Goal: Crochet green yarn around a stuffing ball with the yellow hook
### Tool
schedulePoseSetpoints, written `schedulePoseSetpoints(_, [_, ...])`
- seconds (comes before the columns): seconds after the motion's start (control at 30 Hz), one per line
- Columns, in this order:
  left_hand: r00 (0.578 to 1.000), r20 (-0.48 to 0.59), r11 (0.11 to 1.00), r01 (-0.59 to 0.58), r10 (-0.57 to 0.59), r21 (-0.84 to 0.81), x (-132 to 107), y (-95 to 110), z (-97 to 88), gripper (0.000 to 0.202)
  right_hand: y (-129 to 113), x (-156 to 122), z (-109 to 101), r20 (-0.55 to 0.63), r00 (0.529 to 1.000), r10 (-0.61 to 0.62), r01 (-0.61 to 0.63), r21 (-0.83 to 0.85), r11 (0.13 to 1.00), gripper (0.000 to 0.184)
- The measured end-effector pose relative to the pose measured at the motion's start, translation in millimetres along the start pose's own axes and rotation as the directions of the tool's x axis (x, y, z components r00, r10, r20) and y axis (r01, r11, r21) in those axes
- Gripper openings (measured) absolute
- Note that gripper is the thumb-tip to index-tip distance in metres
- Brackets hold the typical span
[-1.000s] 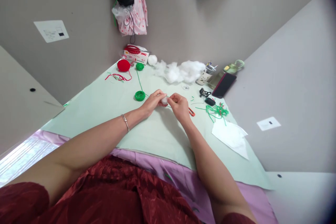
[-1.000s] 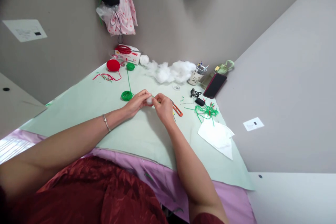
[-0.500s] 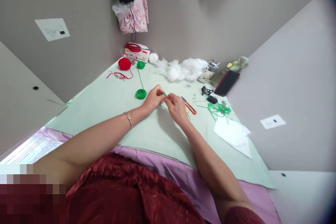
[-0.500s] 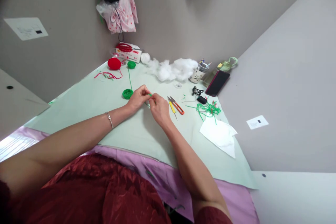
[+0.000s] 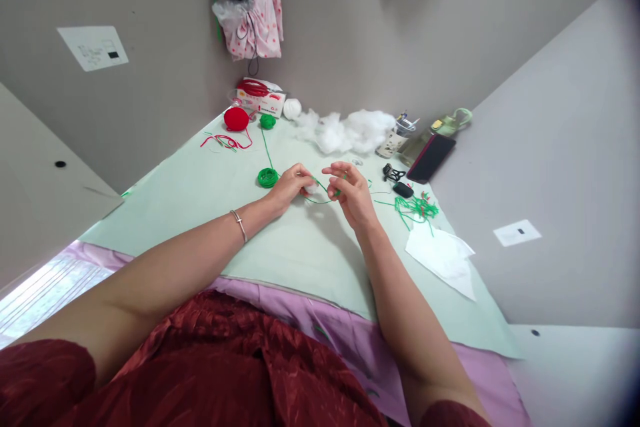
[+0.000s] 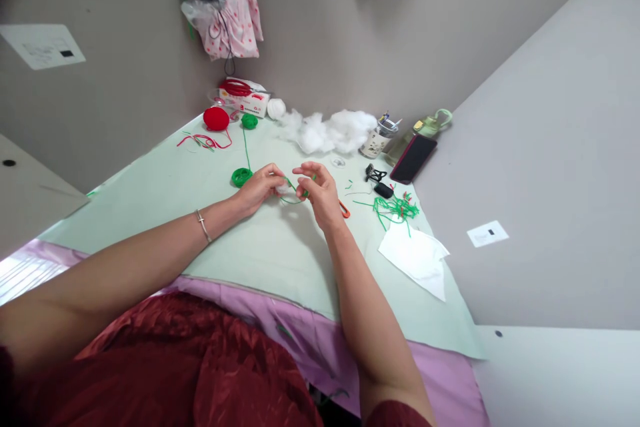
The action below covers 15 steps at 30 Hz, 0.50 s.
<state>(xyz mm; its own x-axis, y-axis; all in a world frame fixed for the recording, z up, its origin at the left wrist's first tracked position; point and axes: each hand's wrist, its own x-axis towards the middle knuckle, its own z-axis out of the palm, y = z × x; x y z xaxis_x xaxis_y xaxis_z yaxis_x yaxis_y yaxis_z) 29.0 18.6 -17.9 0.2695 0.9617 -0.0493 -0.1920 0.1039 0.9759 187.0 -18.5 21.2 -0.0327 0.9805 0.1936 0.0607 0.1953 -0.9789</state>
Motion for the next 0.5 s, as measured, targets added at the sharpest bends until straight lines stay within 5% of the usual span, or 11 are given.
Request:
schedulePoseSetpoints(0.13, [1.0,-0.01,1.0,-0.013,0.013,-0.019,-1.9,1.6,1.1,0.028,-0.2,-0.2,-4.0,0.038,0.998,0.044,-0.043,-0.022,0.999,0.042])
schedulePoseSetpoints(0.3, [0.998,-0.051,0.999,-0.025,0.024,-0.028,-0.3,2.2,-1.3,0.027,4.6,-2.5,-6.0,0.012,1.0,0.021,-0.017,-0.294,0.956,0.029])
schedulePoseSetpoints(0.37, [0.998,-0.059,0.999,-0.025,0.023,-0.027,0.5,2.2,-2.2,0.027,4.9,-2.7,-7.4,0.028,0.999,0.016,-0.006,-0.327,0.945,0.019])
schedulePoseSetpoints(0.5, [0.999,-0.042,1.0,-0.009,0.008,-0.024,-0.1,2.3,-1.0,0.026,-2.1,-1.4,-11.0,-0.016,0.996,-0.087,0.078,-0.311,0.947,0.027])
